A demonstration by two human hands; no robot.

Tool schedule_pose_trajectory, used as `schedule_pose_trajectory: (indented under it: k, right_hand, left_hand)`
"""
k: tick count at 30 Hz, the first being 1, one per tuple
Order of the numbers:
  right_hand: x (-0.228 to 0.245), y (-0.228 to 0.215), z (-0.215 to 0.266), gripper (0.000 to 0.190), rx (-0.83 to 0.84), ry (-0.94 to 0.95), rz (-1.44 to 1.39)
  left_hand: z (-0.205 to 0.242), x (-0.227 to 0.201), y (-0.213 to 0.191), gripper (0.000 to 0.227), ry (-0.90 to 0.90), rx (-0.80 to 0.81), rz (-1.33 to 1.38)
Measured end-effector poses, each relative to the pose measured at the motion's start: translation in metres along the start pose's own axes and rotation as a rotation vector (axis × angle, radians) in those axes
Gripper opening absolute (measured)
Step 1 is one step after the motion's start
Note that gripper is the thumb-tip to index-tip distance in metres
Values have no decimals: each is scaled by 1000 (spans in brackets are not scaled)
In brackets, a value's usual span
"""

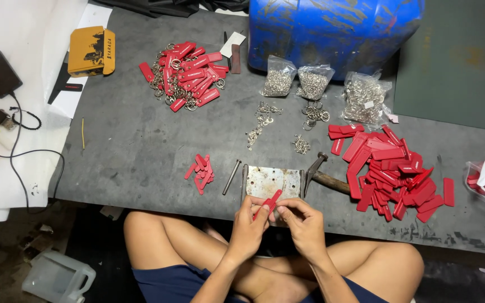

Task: Assembling metal components onto red leather tags using a hammer and punch on a metal block

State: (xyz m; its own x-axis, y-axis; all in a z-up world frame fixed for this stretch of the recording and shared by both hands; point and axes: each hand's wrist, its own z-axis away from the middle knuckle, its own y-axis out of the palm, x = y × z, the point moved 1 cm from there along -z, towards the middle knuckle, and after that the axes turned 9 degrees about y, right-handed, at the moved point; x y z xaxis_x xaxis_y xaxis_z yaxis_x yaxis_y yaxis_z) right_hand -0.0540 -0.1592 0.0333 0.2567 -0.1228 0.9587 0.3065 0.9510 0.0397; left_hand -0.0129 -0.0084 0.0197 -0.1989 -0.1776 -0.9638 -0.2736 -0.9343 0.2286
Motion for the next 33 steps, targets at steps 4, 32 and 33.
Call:
schedule_pose_trajectory:
  k: [4,32,33]
  right_hand:
    - [8,10,4,7,13,-107,35]
    - [-7,7,-1,13,-13,235,-287]
    - [-7,7,-1,9,-62,216,-249]
  left_hand:
    - [6,-10,3,8,44,-4,-26]
    - [9,-16,1,20,145,85,-134]
    - [10,-27,5,25,232,33,-375]
